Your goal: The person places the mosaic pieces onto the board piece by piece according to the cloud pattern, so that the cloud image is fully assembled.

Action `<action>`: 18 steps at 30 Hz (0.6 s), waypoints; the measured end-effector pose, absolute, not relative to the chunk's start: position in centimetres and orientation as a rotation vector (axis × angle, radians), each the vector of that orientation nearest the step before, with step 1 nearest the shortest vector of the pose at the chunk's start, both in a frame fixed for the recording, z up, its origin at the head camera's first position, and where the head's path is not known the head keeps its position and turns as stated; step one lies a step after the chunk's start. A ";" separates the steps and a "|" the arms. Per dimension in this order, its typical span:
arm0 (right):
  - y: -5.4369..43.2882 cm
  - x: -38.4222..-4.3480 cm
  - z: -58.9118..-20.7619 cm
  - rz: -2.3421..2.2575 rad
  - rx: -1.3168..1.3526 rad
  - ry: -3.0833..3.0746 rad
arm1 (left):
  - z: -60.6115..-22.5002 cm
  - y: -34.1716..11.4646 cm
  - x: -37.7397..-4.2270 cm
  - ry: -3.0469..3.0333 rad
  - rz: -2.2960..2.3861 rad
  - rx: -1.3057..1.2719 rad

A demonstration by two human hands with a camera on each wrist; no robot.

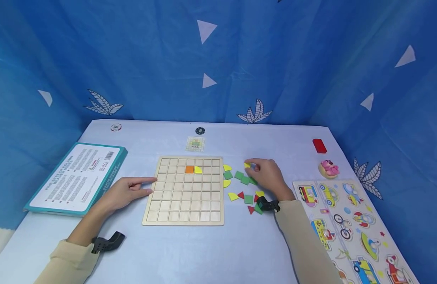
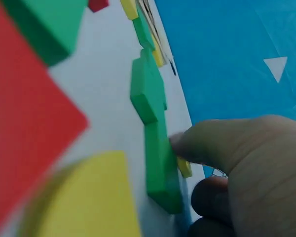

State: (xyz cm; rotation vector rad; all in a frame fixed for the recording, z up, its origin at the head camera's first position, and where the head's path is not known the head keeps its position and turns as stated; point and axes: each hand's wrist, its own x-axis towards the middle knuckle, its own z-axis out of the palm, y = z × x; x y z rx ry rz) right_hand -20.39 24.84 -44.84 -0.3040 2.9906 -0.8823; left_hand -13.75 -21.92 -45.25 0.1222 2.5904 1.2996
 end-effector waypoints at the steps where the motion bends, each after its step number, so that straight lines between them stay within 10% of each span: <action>1: 24.9 -20.4 -44.8 -0.888 -0.306 2.986 | -45.3 -21.9 -13.8 2.589 1.301 0.122; 18: 25.7 -20.6 -44.6 -0.909 -0.228 2.974 | -45.2 -22.0 -13.7 2.590 1.302 0.128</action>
